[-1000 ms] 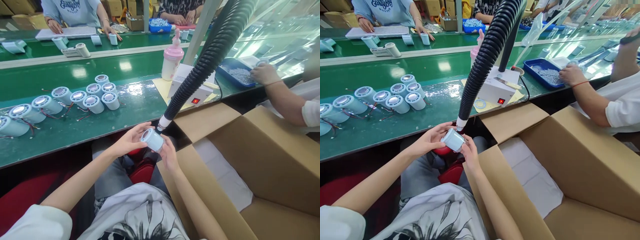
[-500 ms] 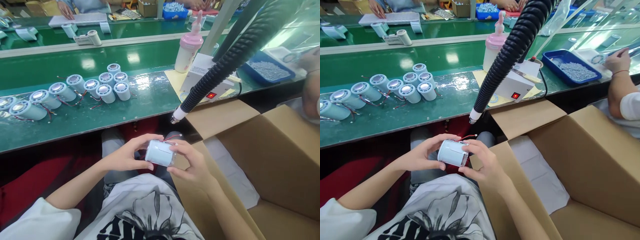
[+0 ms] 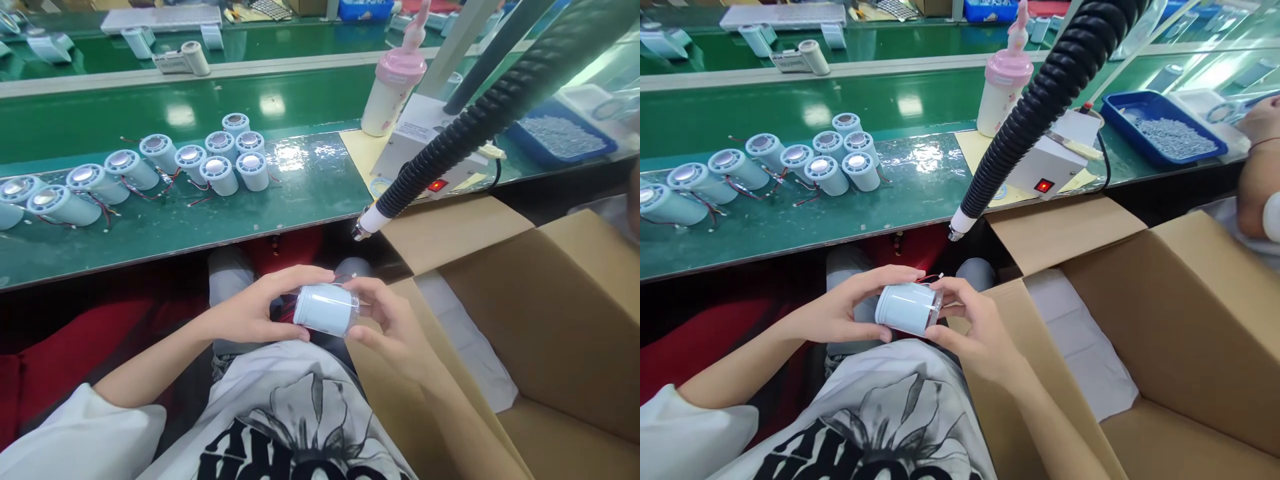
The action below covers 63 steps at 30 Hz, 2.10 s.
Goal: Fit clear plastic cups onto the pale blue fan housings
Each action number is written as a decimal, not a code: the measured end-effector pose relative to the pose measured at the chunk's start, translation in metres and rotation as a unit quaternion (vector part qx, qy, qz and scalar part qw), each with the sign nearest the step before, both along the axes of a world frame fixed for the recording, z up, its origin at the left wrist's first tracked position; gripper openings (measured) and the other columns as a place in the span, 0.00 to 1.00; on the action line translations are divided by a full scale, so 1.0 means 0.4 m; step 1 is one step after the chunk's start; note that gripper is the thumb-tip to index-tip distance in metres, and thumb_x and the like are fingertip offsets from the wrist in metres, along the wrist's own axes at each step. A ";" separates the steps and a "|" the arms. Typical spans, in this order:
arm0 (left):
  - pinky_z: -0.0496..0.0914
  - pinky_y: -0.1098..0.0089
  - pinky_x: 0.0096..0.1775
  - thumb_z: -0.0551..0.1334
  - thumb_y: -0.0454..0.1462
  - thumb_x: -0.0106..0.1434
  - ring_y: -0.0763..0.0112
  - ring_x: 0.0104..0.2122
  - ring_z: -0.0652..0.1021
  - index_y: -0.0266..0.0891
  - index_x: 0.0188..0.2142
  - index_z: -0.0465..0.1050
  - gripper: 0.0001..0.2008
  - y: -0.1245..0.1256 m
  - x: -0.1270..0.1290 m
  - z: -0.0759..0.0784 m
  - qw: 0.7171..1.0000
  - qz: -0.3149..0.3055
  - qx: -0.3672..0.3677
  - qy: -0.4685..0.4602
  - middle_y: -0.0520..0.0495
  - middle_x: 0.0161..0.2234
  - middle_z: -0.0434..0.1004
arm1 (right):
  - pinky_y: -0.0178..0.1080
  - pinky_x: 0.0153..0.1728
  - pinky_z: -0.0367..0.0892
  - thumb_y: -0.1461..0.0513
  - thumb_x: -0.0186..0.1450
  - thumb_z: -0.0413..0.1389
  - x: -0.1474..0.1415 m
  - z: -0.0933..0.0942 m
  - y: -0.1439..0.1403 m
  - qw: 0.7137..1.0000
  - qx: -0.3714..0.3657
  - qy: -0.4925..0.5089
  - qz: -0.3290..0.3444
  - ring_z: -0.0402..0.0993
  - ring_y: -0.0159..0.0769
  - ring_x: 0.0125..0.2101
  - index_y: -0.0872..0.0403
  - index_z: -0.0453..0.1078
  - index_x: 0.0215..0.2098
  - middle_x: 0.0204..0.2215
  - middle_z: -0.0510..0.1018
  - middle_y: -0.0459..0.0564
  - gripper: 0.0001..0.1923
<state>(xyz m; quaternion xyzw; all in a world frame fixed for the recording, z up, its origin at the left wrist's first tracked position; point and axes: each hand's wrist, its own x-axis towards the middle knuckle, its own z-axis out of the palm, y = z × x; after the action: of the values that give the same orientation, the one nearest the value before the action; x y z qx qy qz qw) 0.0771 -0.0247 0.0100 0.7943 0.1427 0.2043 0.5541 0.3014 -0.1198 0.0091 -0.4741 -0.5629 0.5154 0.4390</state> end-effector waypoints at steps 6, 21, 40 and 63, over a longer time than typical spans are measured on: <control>0.59 0.57 0.60 0.69 0.34 0.53 0.55 0.60 0.64 0.46 0.61 0.56 0.38 -0.004 -0.005 0.008 0.999 -0.009 0.040 0.006 0.39 0.61 0.61 | 0.29 0.31 0.69 0.53 0.61 0.59 -0.014 0.011 0.002 0.993 -0.092 0.080 -0.002 0.70 0.29 0.33 0.48 0.65 0.45 0.33 0.73 0.44 0.17; 0.60 0.58 0.59 0.68 0.34 0.54 0.56 0.60 0.63 0.46 0.62 0.56 0.37 -0.009 -0.011 0.008 1.000 -0.016 0.020 -0.004 0.40 0.61 0.61 | 0.26 0.11 0.61 0.43 0.58 0.54 -0.043 -0.004 0.016 0.946 -0.267 0.185 0.005 0.67 0.27 0.13 0.53 0.60 0.33 0.15 0.70 0.40 0.22; 0.64 0.61 0.56 0.69 0.33 0.53 0.57 0.59 0.64 0.46 0.61 0.57 0.38 -0.021 -0.019 0.005 0.999 -0.001 -0.044 0.001 0.40 0.60 0.61 | 0.23 0.06 0.52 0.43 0.63 0.43 -0.064 -0.004 0.022 0.857 -0.437 0.271 0.033 0.62 0.24 0.08 0.58 0.69 0.34 0.14 0.74 0.48 0.28; 0.68 0.61 0.53 0.67 0.34 0.55 0.62 0.52 0.72 0.46 0.61 0.56 0.35 0.014 0.025 -0.027 0.972 0.027 -0.233 0.026 0.41 0.57 0.65 | 0.49 0.54 0.64 0.67 0.60 0.57 -0.035 -0.118 0.003 0.988 0.139 -0.050 -0.038 0.53 0.44 0.62 0.46 0.57 0.56 0.62 0.58 0.54 0.28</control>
<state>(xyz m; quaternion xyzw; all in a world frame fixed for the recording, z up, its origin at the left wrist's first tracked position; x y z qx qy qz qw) 0.0869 -0.0193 -0.0007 0.6440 0.2220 0.1590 0.7146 0.2874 -0.1187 -0.0381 -0.4546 -0.6320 0.3909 0.4910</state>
